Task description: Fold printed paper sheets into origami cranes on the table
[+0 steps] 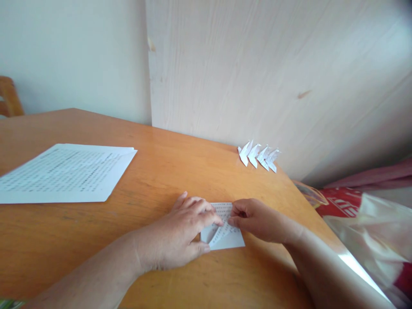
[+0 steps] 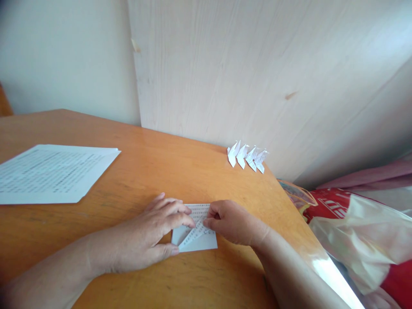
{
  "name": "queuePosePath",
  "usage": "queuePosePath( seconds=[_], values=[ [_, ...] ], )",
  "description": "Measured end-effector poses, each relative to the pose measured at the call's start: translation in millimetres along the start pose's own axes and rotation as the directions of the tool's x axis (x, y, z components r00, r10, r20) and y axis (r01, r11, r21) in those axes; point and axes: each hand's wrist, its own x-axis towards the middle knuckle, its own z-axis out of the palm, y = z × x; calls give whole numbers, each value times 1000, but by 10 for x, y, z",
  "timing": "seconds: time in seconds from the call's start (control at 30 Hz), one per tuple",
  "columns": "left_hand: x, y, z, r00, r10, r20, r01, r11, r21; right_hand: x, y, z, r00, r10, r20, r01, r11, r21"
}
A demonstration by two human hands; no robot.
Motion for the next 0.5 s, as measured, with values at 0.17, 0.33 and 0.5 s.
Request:
queuePosePath(
  seconds=[0.17, 0.33, 0.5],
  values=[
    [-2, 33, -14, 999, -6, 51, 5, 1000, 28, -9, -40, 11, 999, 32, -29, -33, 999, -23],
    [-4, 22, 0, 998, 7, 59, -10, 999, 52, 1, -40, 15, 999, 24, -34, -25, 999, -43],
    [-22, 4, 12, 999, 5, 49, -8, 999, 50, 8, -22, 30, 998, 37, -49, -39, 998, -50]
  ],
)
